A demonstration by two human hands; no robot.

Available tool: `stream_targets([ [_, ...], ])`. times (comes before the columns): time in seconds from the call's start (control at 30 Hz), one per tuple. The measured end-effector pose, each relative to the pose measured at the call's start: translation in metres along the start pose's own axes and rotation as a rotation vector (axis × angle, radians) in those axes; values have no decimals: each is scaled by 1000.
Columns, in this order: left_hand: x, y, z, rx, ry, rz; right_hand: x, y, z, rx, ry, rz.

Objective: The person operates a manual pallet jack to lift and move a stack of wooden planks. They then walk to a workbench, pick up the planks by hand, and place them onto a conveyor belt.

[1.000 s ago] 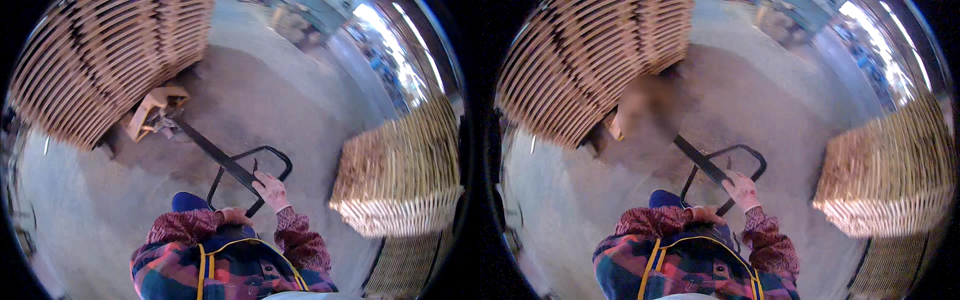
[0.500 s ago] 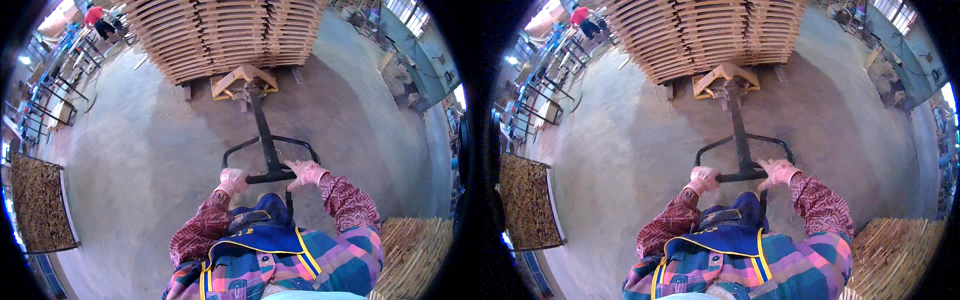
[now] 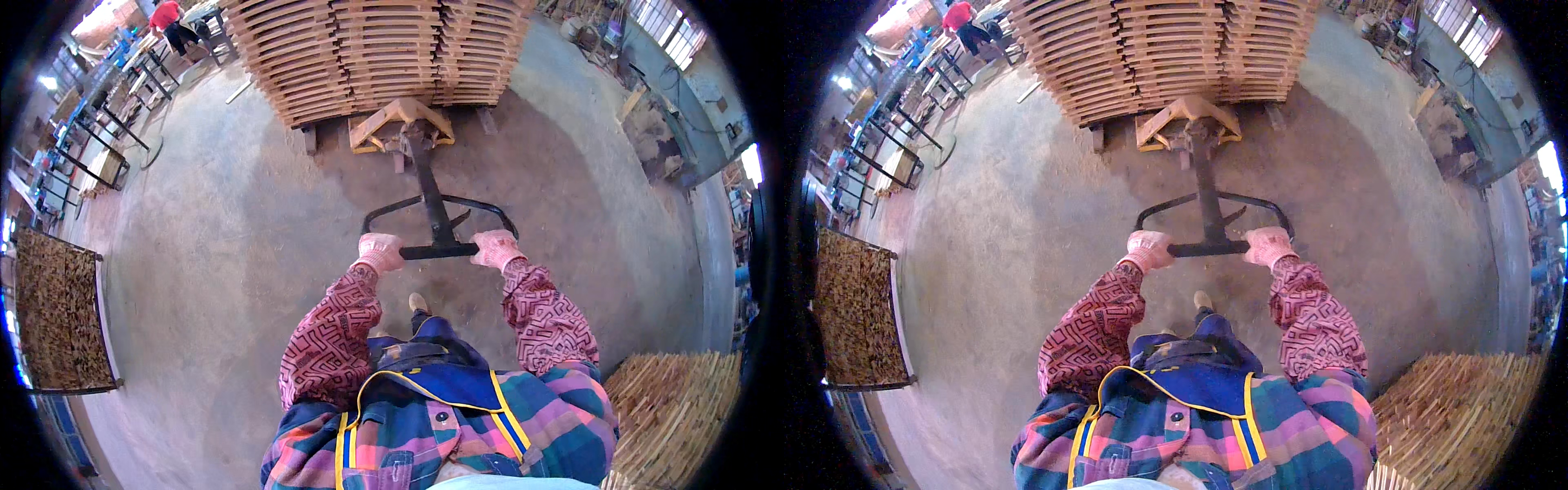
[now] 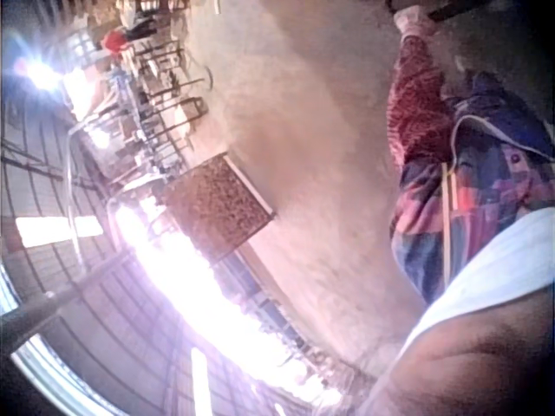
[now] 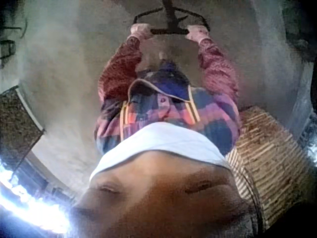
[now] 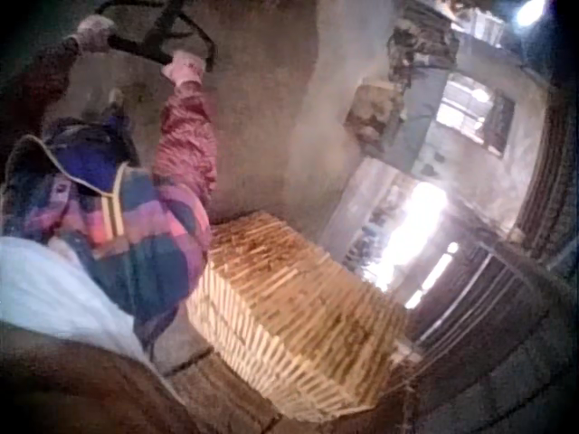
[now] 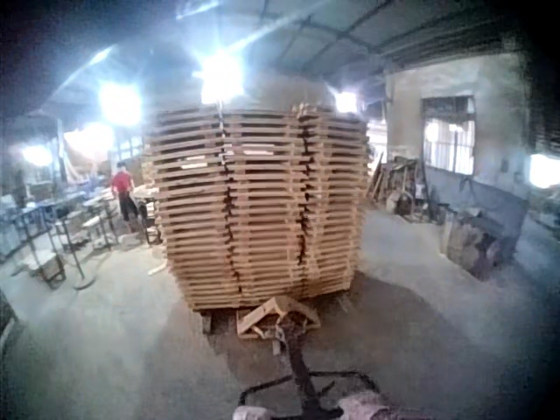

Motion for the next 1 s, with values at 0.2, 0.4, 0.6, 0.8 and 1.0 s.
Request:
stream_targets([
  [0.2, 11, 0, 8, 64, -40, -208, 14, 0, 0, 10, 13, -63],
  [0.4, 31, 18, 18, 144, -19, -224, 8, 9, -9, 74, 66, -52],
  [0.6, 21, 29, 20, 60, -28, 29, 28, 26, 17, 123, -227, 129],
  [0.8, 35, 42, 33, 70, 76, -138, 94, 0, 1, 436, -258, -405],
  [1.0, 27, 26, 16, 91, -9, -22, 52, 16, -1, 238, -233, 133],
])
Point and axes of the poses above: each hand's wrist, its own x-axis towards the middle knuckle, its own y-axis out of the palm, z = x × y, the point moved 8 cm from there along x, towards the middle knuckle, and after that the axes turned 12 degrees about -x, right-handed, at the moved point
